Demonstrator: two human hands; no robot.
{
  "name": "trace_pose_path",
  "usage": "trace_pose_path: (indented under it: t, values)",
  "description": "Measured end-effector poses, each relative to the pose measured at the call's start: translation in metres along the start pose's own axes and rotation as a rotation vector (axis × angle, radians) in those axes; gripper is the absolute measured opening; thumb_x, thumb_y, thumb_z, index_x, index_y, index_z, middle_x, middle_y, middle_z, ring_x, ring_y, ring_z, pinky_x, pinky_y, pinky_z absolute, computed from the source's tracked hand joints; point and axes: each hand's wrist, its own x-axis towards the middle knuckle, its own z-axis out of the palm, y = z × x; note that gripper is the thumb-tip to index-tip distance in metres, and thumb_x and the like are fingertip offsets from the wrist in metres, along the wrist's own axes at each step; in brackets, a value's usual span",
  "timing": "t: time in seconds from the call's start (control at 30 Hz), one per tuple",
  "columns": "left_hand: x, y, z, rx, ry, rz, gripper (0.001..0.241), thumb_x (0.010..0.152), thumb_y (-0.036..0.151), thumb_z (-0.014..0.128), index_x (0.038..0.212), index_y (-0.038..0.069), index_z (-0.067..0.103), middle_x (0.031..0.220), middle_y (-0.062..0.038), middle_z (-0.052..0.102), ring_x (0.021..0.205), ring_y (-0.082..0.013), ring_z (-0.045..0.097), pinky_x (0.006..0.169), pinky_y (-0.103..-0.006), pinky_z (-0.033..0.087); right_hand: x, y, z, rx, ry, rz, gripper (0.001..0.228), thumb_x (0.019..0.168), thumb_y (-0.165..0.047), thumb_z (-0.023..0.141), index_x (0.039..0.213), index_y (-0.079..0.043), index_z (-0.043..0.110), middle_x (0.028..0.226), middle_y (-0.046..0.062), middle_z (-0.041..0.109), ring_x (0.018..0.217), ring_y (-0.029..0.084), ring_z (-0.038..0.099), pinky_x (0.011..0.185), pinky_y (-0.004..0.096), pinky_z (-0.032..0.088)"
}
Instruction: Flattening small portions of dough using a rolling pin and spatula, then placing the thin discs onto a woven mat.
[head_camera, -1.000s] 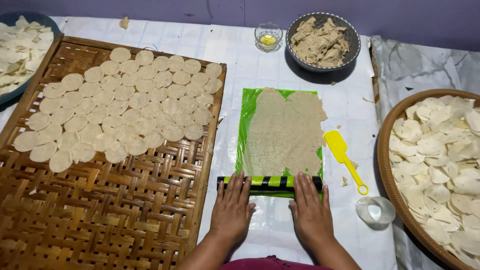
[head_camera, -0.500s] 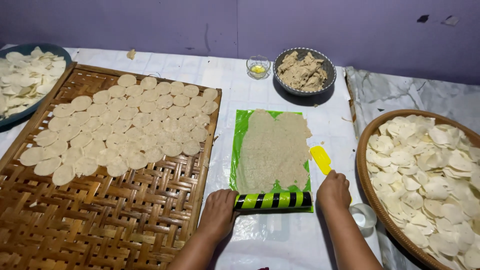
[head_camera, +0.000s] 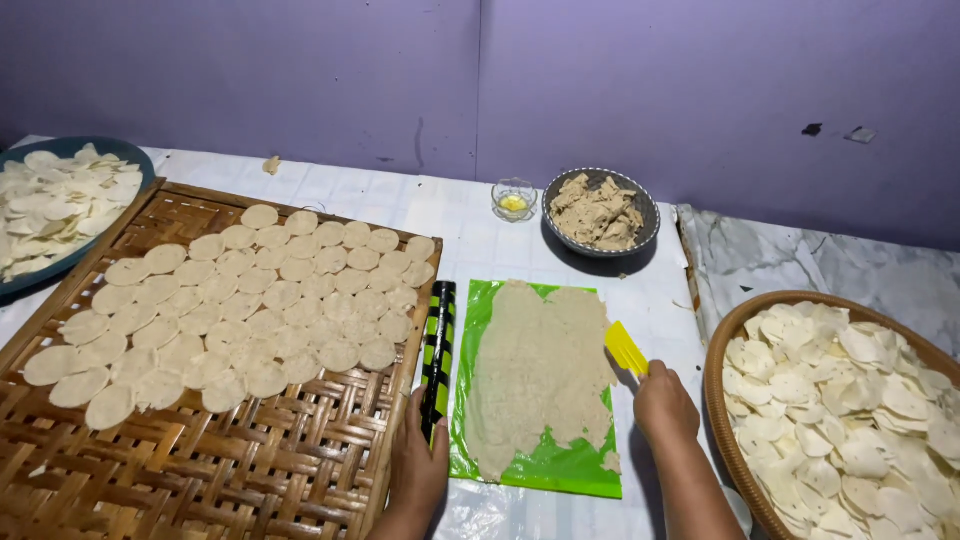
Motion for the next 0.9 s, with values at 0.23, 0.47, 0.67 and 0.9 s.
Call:
trace_pose_path:
  t: [0.23, 0.47, 0.67, 0.9]
  values:
    - [0.010, -0.027, 0.033, 0.040, -0.028, 0.084, 0.053, 0.096, 0.019, 0.057, 0.149, 0.030, 0.055, 0.104, -0.009, 0.057, 0.091, -0.0235, 0.059, 0.084, -0.0369, 0.051, 0.108, -0.042, -0.027, 0.087, 0.160, -0.123, 0.031, 0.100, -0.030, 0.055, 0.125, -0.014, 0.063, 0.111, 0.019, 0.073, 0.100, 0.045, 0.068, 0.084, 0.056, 0.053]
    - [0.012, -0.074, 0.057, -0.158, 0.061, 0.224, 0.064, 0.076, 0.007, 0.060, 0.138, 0.022, 0.065, 0.108, -0.013, 0.064, 0.090, -0.0268, 0.066, 0.084, -0.0381, 0.055, 0.208, -0.101, -0.038, 0.120, 0.075, -0.081, 0.034, 0.103, -0.026, 0.053, 0.131, -0.008, 0.061, 0.117, 0.021, 0.071, 0.106, 0.041, 0.068, 0.086, 0.052, 0.053]
    - [0.022, -0.159, 0.101, -0.174, 0.063, 0.284, 0.064, 0.073, 0.010, 0.063, 0.136, 0.019, 0.066, 0.109, -0.011, 0.068, 0.095, -0.0228, 0.071, 0.091, -0.0357, 0.056, 0.227, -0.151, -0.051, 0.047, -0.012, 0.028, 0.037, 0.104, -0.022, 0.055, 0.140, -0.014, 0.057, 0.127, 0.017, 0.069, 0.119, 0.035, 0.065, 0.095, 0.052, 0.052]
    - [0.040, -0.296, 0.171, -0.495, -0.151, -0.301, 0.029, 0.084, 0.024, 0.075, 0.108, 0.016, 0.091, 0.082, -0.010, 0.078, 0.078, -0.0199, 0.075, 0.084, -0.0292, 0.055, 0.295, -0.153, -0.007, 0.079, -0.006, -0.102, 0.039, 0.097, -0.014, 0.063, 0.134, -0.002, 0.064, 0.122, 0.023, 0.071, 0.112, 0.038, 0.068, 0.097, 0.046, 0.054]
